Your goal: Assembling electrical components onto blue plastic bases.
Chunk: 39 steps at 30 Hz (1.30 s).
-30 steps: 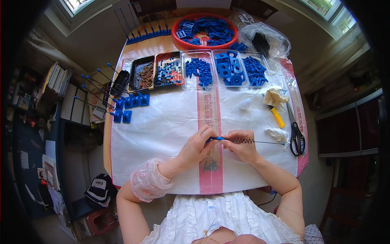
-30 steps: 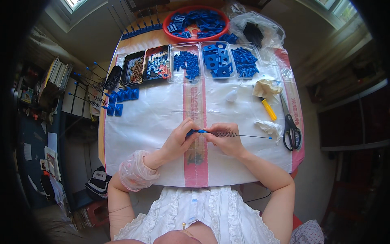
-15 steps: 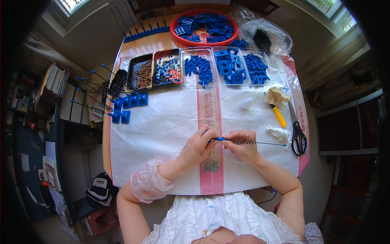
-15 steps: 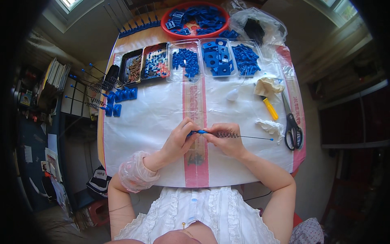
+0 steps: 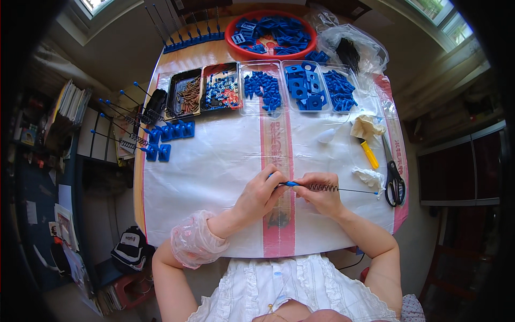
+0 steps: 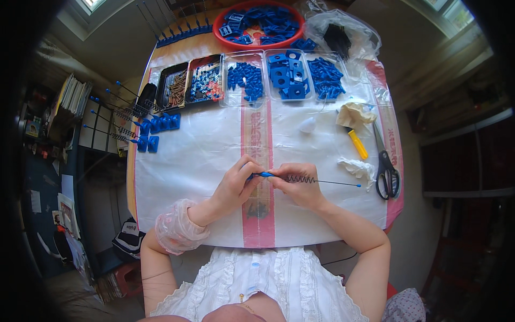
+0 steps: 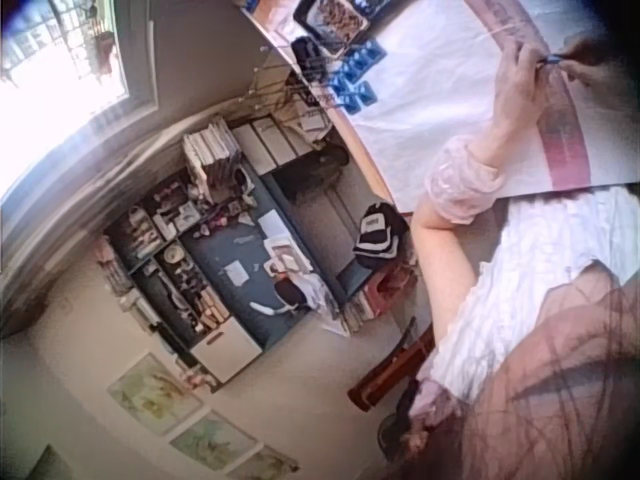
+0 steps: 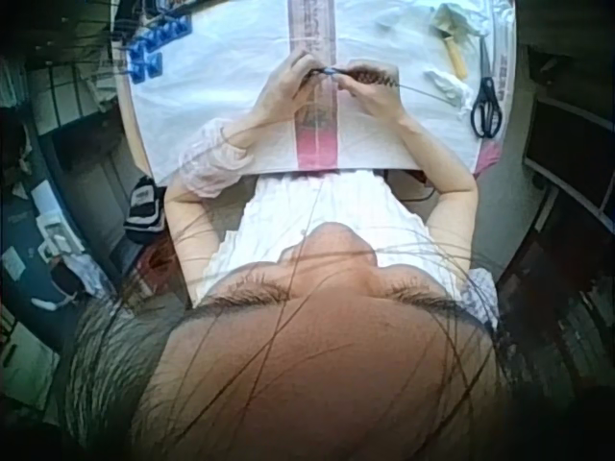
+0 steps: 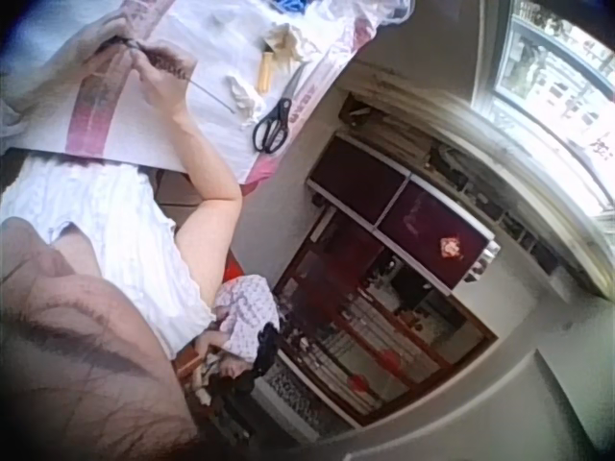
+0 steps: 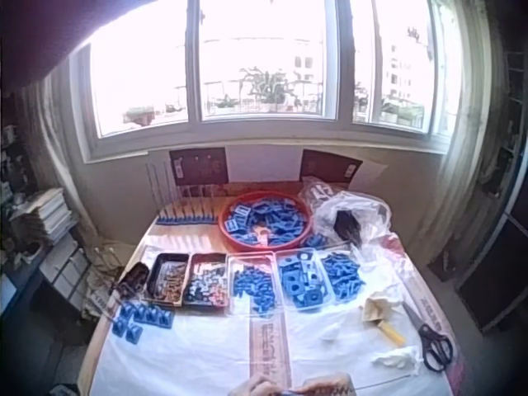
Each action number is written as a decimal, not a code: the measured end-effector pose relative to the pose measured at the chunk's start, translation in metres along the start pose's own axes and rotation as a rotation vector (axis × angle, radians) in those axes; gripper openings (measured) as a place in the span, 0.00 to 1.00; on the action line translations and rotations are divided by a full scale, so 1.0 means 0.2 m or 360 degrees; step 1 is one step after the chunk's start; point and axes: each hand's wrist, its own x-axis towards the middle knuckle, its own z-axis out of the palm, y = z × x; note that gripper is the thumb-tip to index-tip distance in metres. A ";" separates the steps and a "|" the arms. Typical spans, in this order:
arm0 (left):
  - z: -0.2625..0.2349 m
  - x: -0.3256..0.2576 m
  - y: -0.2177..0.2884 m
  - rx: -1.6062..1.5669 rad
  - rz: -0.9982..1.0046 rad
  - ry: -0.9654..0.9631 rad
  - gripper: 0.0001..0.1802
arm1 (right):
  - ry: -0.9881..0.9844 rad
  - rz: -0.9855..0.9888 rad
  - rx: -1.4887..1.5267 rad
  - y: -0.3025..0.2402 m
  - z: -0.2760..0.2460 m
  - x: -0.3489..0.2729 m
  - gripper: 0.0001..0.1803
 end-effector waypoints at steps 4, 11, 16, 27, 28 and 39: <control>-0.01 0.00 0.00 -0.0003 -0.0009 -0.0012 0.10 | 0.0004 0.0015 0.0020 0.01 0.00 0.00 0.08; 0.00 0.02 0.01 -0.0016 -0.0003 0.0034 0.09 | 0.0029 0.0030 -0.0003 -0.01 0.01 0.01 0.08; 0.00 0.01 -0.01 0.0018 0.0026 0.0027 0.10 | 0.0039 0.0000 -0.0010 0.00 0.00 0.01 0.08; 0.00 0.02 0.01 0.0108 0.0168 0.0109 0.12 | 0.0015 -0.0003 -0.0001 0.00 -0.01 0.00 0.09; 0.00 0.03 0.01 0.0118 0.0182 0.0116 0.12 | 0.0013 0.0006 0.0004 0.00 -0.01 0.00 0.09; 0.01 0.01 0.01 -0.0037 0.0056 0.0047 0.10 | 0.0065 -0.0130 -0.0136 0.04 -0.01 -0.01 0.08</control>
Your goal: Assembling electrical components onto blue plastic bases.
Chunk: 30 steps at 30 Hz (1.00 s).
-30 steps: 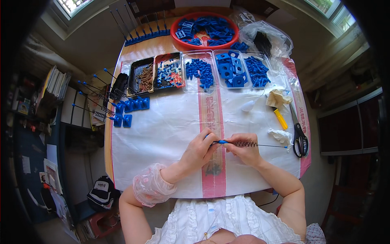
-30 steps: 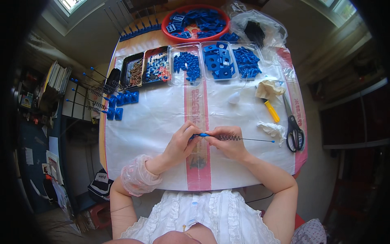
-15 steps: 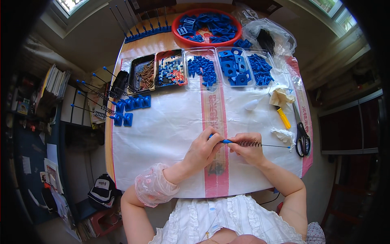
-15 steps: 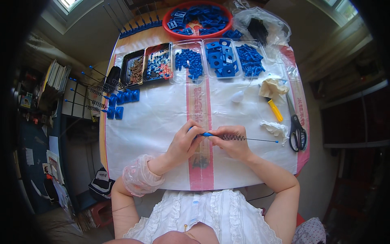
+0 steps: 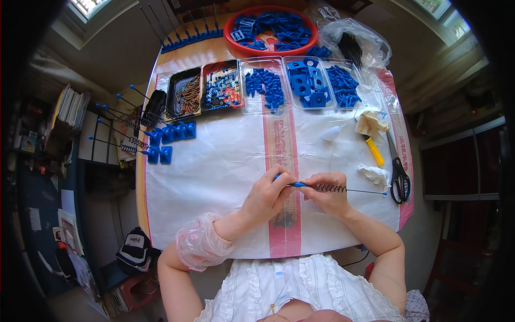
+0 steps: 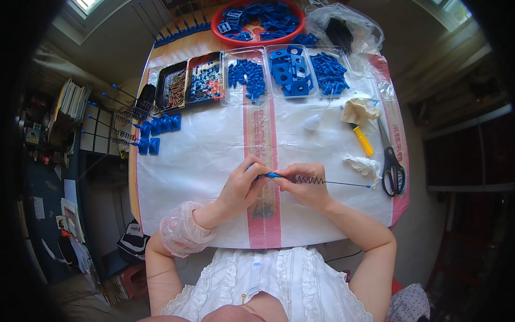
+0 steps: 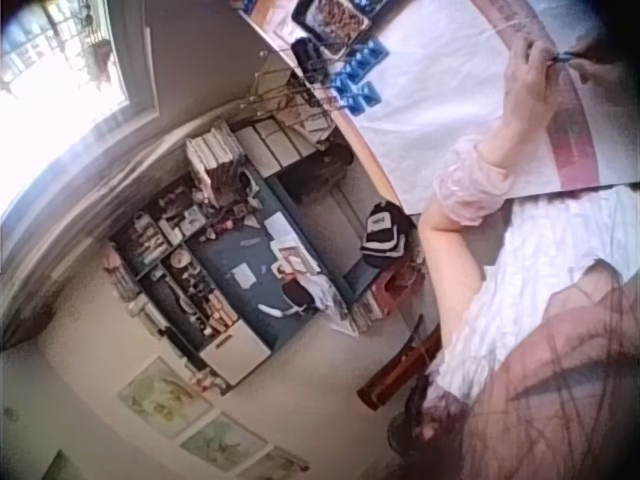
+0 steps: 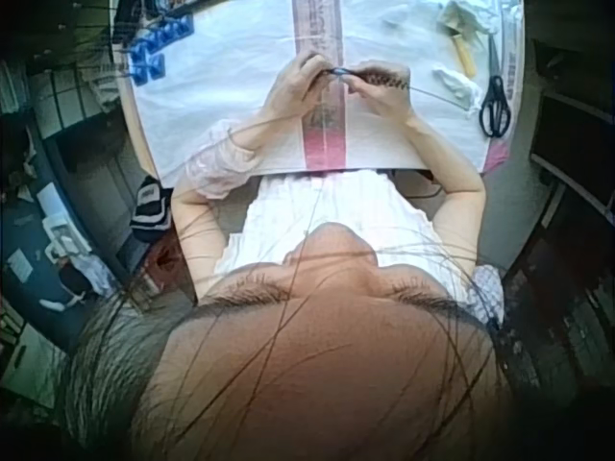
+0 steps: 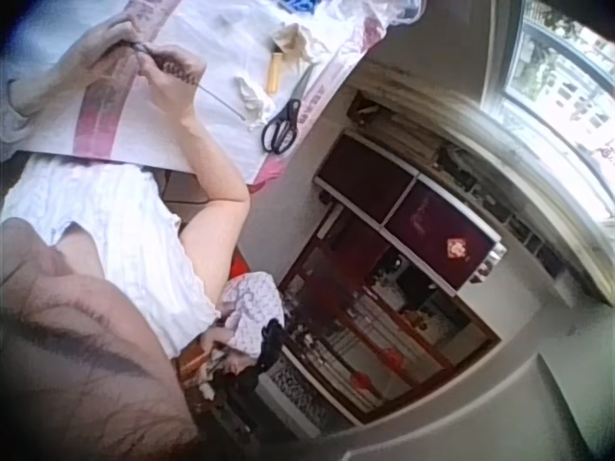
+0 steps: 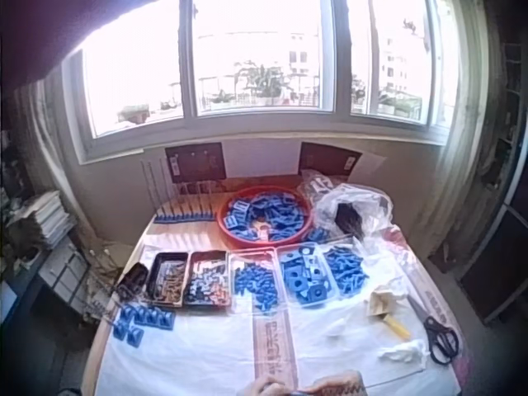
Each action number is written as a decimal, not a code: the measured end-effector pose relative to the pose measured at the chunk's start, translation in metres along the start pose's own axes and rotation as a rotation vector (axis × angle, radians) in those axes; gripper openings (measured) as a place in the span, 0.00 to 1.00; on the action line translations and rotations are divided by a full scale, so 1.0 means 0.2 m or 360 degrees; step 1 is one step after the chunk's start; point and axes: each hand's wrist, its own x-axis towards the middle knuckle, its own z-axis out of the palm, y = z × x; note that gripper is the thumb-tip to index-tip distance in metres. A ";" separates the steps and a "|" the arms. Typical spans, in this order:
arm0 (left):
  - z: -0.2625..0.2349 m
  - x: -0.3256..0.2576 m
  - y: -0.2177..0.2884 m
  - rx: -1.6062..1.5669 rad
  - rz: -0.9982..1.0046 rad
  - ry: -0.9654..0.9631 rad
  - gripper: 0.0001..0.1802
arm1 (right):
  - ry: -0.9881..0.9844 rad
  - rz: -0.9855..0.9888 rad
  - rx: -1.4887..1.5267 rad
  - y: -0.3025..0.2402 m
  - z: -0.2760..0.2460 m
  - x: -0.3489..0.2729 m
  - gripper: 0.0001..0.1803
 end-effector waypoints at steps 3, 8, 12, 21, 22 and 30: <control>-0.01 0.01 0.01 -0.0043 -0.0061 -0.0033 0.09 | 0.0009 0.0056 0.0056 -0.01 0.01 0.00 0.08; -0.01 0.01 0.03 -0.0083 -0.0115 -0.0033 0.08 | 0.0013 0.0037 0.0039 -0.02 0.02 0.00 0.07; 0.00 0.00 0.03 -0.0126 -0.0171 -0.0043 0.07 | 0.0009 0.0047 0.0043 -0.01 0.01 0.00 0.07; -0.04 0.01 0.01 -0.0286 -0.0314 -0.0131 0.10 | 0.0020 0.0145 -0.0016 -0.05 0.02 0.01 0.07; -0.04 0.01 0.01 -0.0320 -0.0340 -0.0128 0.11 | 0.0019 0.0149 -0.0004 -0.06 0.02 0.01 0.06; -0.04 0.01 0.02 -0.0720 -0.0511 -0.0064 0.17 | 0.0100 0.0208 0.0138 -0.11 0.01 0.03 0.03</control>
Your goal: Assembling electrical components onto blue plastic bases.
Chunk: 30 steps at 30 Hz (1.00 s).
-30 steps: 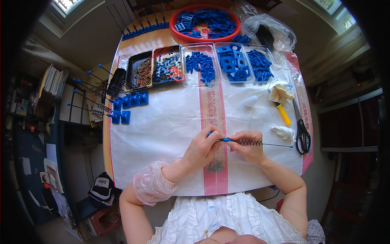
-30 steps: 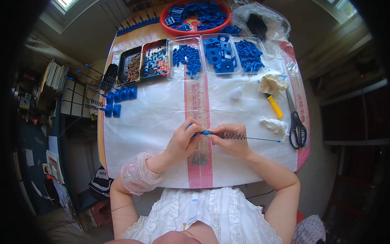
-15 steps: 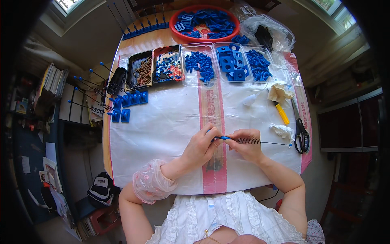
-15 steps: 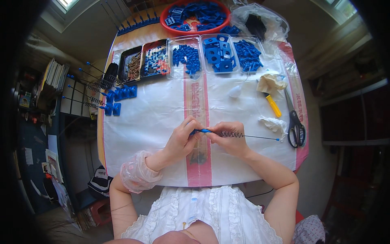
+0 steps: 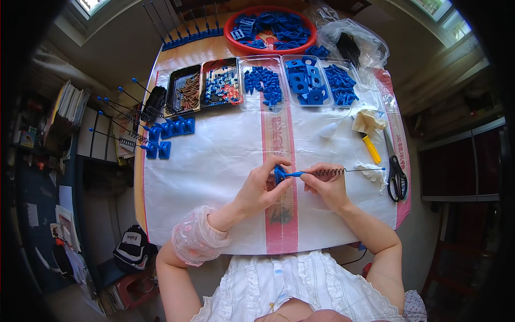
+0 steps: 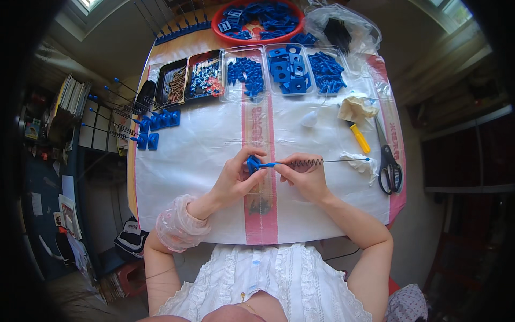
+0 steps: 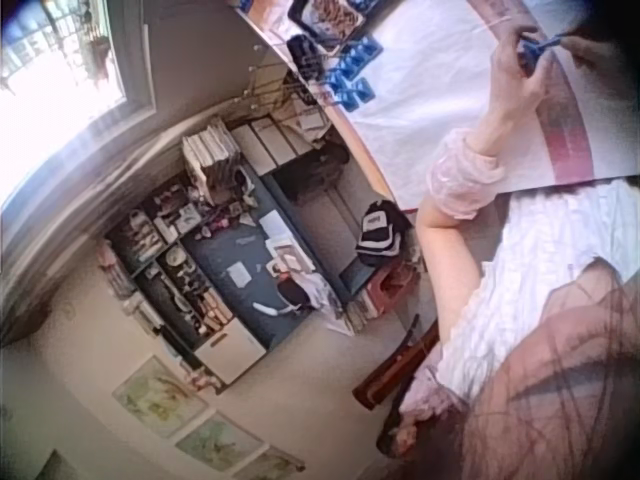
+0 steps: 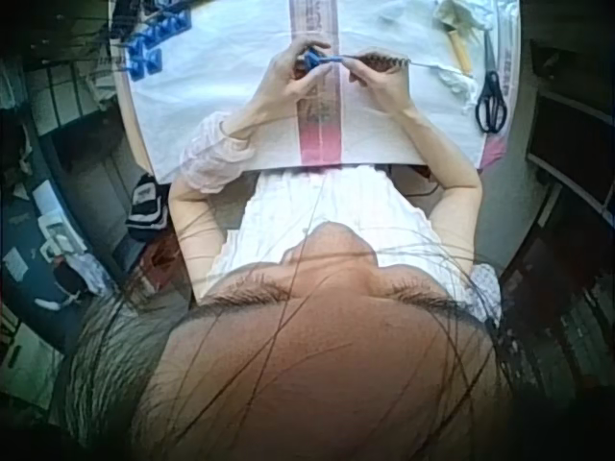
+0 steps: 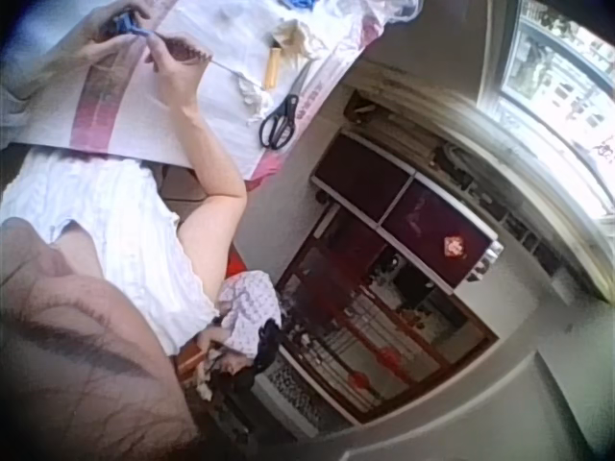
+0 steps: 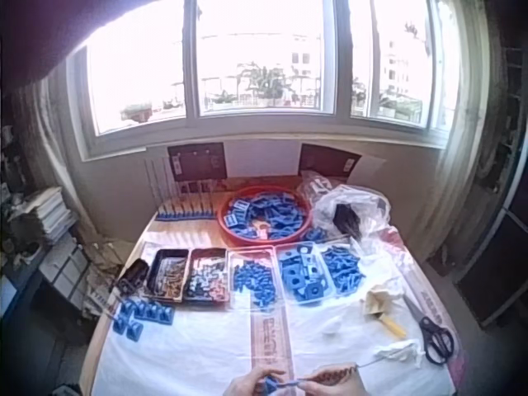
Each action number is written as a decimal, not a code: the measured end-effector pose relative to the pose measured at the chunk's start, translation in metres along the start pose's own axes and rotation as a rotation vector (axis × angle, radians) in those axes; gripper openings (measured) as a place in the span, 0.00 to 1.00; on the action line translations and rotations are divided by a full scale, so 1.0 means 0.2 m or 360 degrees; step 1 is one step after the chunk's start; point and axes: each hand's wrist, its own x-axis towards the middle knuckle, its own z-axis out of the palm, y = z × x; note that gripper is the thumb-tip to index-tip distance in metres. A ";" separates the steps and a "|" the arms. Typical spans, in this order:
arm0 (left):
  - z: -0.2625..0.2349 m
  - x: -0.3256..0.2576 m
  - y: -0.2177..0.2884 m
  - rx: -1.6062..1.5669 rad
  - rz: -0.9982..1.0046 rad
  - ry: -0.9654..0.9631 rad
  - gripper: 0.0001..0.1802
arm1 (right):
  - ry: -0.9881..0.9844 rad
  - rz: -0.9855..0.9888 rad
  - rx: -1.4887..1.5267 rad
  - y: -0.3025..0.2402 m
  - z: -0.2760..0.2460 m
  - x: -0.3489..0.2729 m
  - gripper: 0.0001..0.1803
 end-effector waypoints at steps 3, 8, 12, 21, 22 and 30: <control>-0.02 0.01 0.02 -0.0060 -0.0155 -0.0077 0.15 | -0.0012 0.0019 0.0020 0.02 -0.01 0.00 0.04; -0.04 0.02 0.00 -0.0295 -0.0296 -0.0082 0.12 | -0.0064 -0.0008 0.0087 0.04 -0.02 0.00 0.04; -0.05 0.03 0.01 -0.0410 -0.0419 -0.0103 0.12 | -0.0055 -0.0061 0.0097 0.06 -0.02 0.00 0.04; -0.05 0.03 -0.01 -0.0447 -0.0403 -0.0077 0.12 | -0.0034 -0.0106 0.0219 0.05 -0.02 0.00 0.03; -0.04 0.02 -0.01 -0.0402 -0.0343 -0.0070 0.11 | -0.0032 -0.0110 0.0202 0.05 -0.02 0.00 0.03; 0.00 0.01 0.02 0.0228 0.0148 0.0031 0.09 | -0.0055 -0.0493 -0.0275 0.02 -0.05 0.00 0.02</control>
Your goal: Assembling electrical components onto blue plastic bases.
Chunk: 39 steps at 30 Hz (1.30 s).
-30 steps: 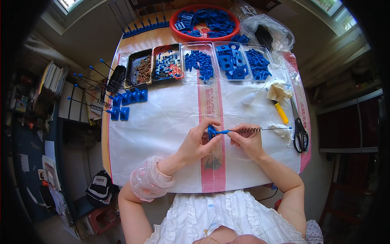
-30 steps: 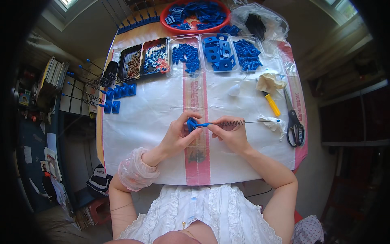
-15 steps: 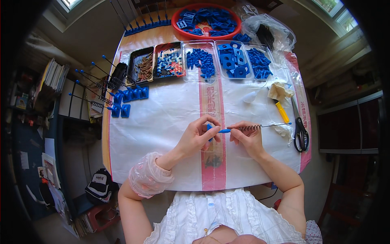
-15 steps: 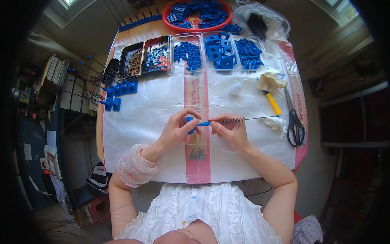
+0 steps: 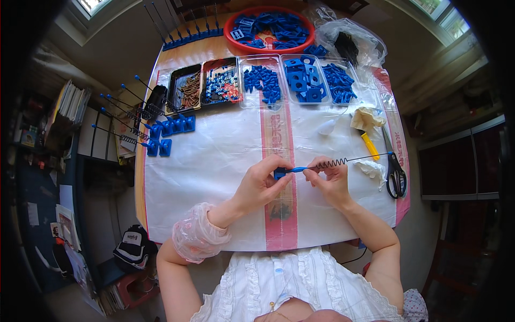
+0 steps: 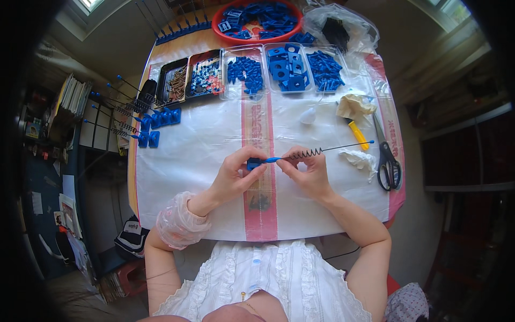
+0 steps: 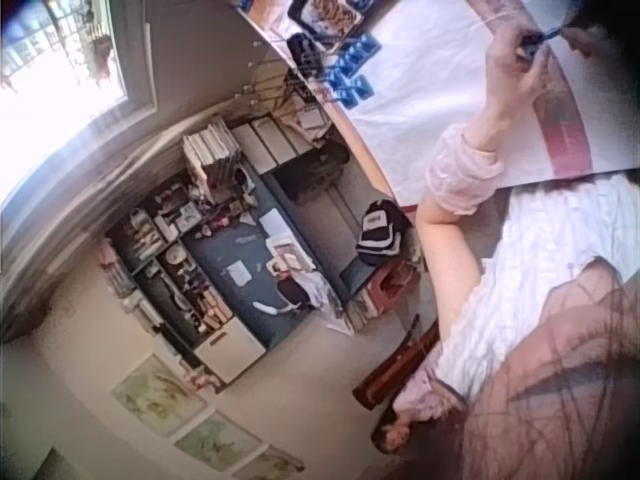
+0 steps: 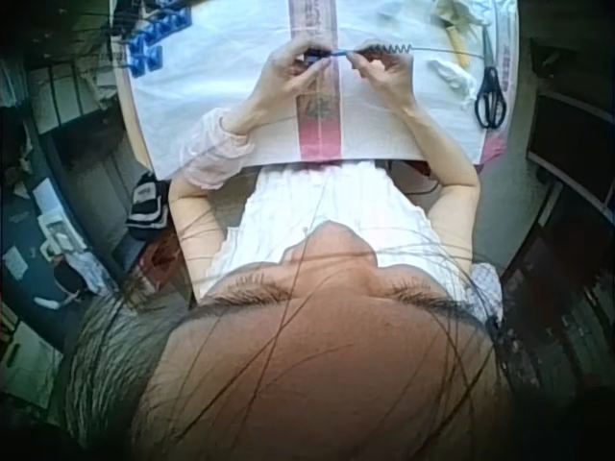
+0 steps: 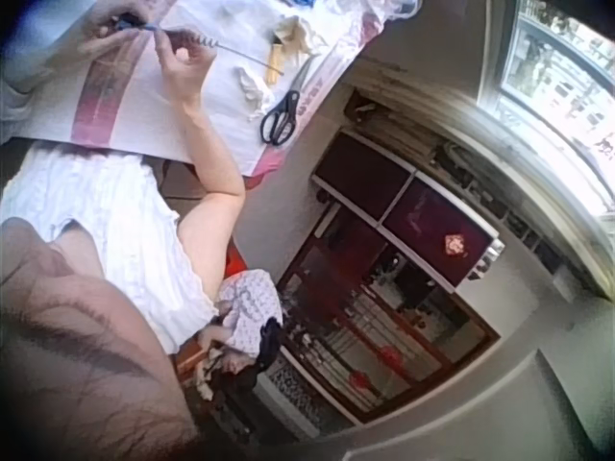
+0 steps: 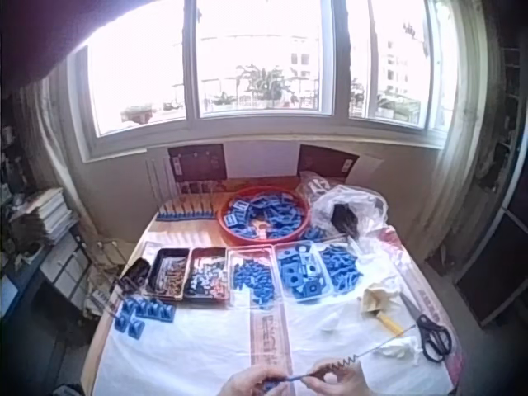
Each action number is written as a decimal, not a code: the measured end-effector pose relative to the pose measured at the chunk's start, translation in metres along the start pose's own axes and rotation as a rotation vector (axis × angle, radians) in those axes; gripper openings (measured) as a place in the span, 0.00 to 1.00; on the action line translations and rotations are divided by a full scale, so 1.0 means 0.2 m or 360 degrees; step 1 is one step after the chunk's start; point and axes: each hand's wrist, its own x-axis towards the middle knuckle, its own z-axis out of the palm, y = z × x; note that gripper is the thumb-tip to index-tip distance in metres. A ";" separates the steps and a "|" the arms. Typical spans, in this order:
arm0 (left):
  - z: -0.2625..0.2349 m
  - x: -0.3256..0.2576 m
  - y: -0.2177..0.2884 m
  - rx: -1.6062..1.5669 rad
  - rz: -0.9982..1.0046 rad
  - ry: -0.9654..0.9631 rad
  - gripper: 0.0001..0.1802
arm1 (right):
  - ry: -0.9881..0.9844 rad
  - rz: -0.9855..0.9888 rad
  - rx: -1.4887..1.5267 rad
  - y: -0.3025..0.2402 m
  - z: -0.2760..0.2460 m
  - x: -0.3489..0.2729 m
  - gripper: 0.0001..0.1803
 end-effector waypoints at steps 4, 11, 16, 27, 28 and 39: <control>-0.01 0.01 -0.01 0.0133 0.0233 0.0029 0.11 | 0.0163 0.0090 0.0188 -0.04 0.03 -0.01 0.01; -0.01 0.00 0.02 0.0311 0.0265 0.0064 0.12 | 0.0057 -0.0321 -0.0300 -0.06 0.06 -0.03 0.04; -0.01 0.01 0.01 0.0550 0.0533 0.0080 0.16 | 0.0015 -0.0519 -0.0507 -0.09 0.07 -0.04 0.07; 0.01 0.00 -0.01 0.0431 0.0446 0.0047 0.15 | -0.0012 -0.0384 -0.0397 -0.07 0.06 -0.05 0.10; 0.01 0.00 -0.01 0.0434 0.0456 0.0042 0.14 | -0.0013 -0.0374 -0.0393 -0.07 0.06 -0.05 0.10; 0.02 0.00 0.00 0.0416 0.0433 0.0006 0.15 | 0.0009 -0.0295 -0.0353 -0.11 0.08 -0.05 0.07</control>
